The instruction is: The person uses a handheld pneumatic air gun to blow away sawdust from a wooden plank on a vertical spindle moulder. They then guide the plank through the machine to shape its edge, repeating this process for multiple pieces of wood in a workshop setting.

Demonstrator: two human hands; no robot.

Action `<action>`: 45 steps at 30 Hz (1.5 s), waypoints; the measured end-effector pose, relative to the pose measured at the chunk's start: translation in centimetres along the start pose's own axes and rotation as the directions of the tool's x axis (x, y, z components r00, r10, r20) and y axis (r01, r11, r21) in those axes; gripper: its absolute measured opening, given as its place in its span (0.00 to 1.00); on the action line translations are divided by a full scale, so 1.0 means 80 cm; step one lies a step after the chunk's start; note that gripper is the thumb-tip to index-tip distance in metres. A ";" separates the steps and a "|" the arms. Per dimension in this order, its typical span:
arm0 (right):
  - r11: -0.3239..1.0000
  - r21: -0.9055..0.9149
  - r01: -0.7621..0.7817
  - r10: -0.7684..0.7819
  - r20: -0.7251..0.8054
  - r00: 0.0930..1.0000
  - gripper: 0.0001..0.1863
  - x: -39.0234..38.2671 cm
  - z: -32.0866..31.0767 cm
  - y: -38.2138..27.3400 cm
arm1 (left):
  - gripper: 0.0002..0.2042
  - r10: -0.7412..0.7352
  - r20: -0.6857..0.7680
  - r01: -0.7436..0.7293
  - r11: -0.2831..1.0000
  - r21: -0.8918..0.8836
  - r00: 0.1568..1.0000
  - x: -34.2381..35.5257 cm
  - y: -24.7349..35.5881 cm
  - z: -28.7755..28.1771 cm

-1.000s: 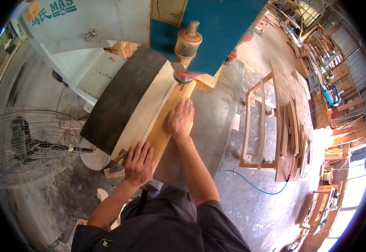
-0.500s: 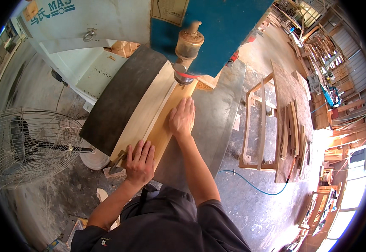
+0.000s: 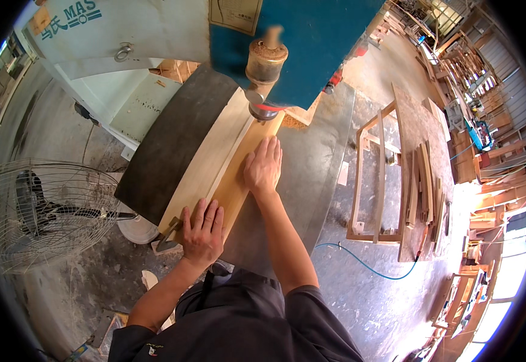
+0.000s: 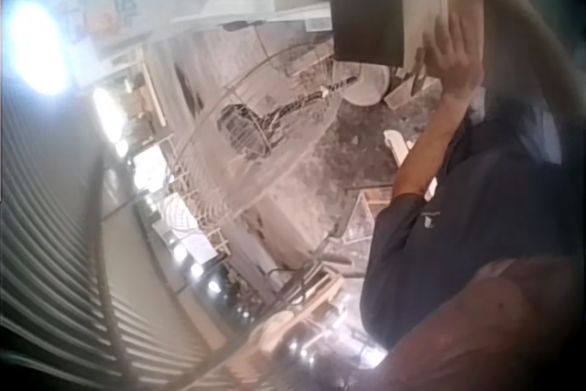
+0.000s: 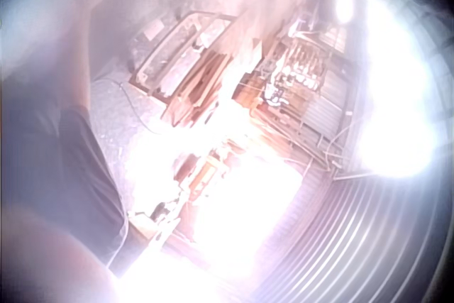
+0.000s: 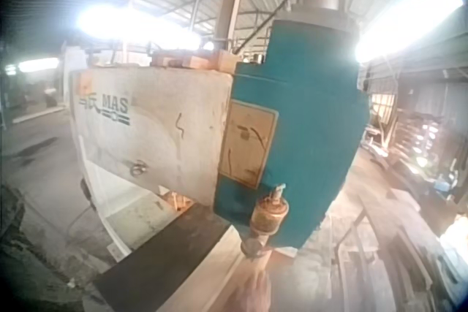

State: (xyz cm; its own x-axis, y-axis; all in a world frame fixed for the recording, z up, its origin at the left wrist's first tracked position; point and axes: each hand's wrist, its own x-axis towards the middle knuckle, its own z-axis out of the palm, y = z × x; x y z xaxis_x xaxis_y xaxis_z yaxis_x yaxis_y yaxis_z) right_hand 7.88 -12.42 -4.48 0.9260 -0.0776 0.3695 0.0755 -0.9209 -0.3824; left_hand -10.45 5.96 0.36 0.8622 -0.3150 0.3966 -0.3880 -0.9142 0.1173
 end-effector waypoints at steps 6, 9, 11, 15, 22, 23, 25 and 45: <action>1.000 0.006 -0.007 0.007 -0.011 1.000 0.32 0.000 0.001 -0.001 | 0.25 -0.012 0.015 0.012 0.999 -0.033 1.000 0.002 0.001 -0.001; 1.000 0.015 -0.013 0.013 -0.017 1.000 0.32 0.001 0.002 0.001 | 0.30 -0.027 0.073 0.033 0.996 -0.081 0.997 0.010 0.004 -0.008; 1.000 0.015 -0.013 0.014 -0.025 1.000 0.33 0.001 0.004 0.003 | 0.35 -0.057 0.143 0.077 0.987 -0.138 0.988 0.018 0.010 -0.025; 1.000 0.025 -0.017 0.017 -0.023 1.000 0.33 -0.001 0.001 -0.002 | 0.37 -0.066 0.153 0.088 0.986 -0.145 0.986 0.010 0.011 -0.013; 1.000 0.018 -0.017 0.017 0.005 1.000 0.35 -0.028 -0.007 -0.014 | 0.36 -0.043 0.151 0.065 0.988 -0.140 0.988 -0.011 0.013 -0.026; 1.000 0.022 -0.023 0.023 0.009 1.000 0.36 -0.036 -0.008 -0.016 | 0.36 -0.048 0.156 0.071 0.987 -0.144 0.987 -0.018 0.015 -0.029; 0.999 0.028 -0.034 0.033 0.019 0.999 0.36 -0.051 -0.009 -0.024 | 0.35 -0.046 0.159 0.070 0.987 -0.145 0.986 -0.031 0.015 -0.036; 0.891 0.451 -0.053 0.061 -0.003 0.998 0.22 -0.133 -0.146 0.073 | 0.32 -0.072 0.125 0.070 0.997 0.026 0.989 0.004 0.022 0.004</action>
State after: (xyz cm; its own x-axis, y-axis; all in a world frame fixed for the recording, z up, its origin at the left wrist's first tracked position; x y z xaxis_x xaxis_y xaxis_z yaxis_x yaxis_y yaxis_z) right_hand -5.82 -21.40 -0.75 0.9277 -0.1345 0.3483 0.1853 -0.6442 -0.7421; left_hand -10.74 4.12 0.41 0.9220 -0.2775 0.2699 -0.3185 -0.9401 0.1214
